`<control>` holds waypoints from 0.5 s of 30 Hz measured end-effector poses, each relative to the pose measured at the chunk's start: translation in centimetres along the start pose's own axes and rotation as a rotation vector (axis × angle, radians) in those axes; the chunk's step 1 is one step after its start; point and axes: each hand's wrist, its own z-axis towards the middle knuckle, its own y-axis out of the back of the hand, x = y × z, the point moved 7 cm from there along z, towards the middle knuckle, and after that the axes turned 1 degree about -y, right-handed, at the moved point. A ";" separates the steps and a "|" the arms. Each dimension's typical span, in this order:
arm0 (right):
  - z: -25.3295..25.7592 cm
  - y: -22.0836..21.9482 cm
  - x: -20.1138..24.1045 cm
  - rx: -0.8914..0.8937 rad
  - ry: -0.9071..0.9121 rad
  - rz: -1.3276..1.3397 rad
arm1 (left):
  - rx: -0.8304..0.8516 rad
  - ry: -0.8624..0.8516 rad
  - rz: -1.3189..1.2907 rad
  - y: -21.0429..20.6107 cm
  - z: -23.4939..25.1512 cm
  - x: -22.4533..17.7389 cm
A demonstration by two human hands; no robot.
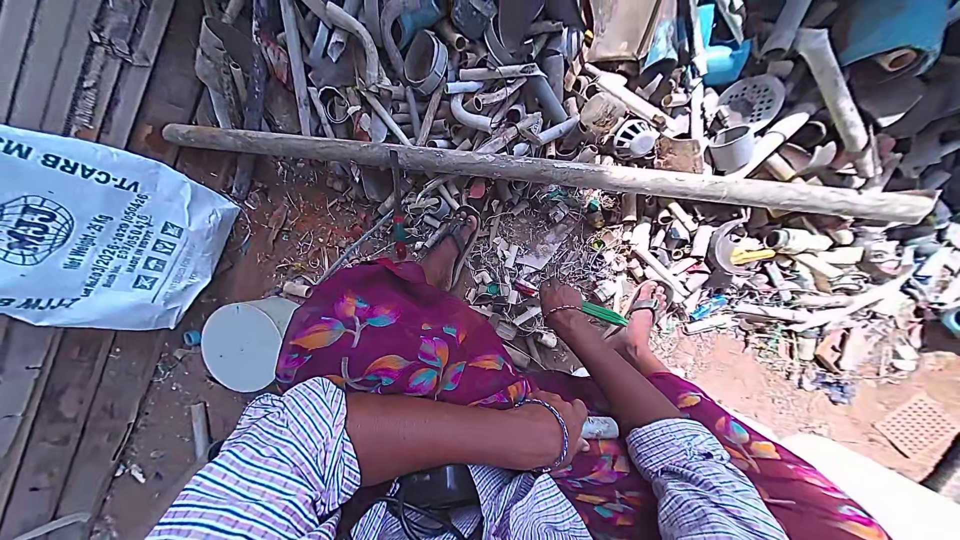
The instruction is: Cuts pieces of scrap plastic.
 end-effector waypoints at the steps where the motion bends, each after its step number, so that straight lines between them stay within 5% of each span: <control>1: 0.5 1.0 -0.1 -0.060 -0.009 0.034 | -0.006 -0.001 -0.001 0.0 0.0 0.1; 7: 6.2 4.4 0.2 -0.232 -0.067 0.095 | -0.007 0.037 -0.017 0.1 0.2 0.6; 15: 6.7 -0.2 2.0 -0.051 0.140 -0.132 | -0.021 -0.004 -0.006 0.5 -0.2 0.7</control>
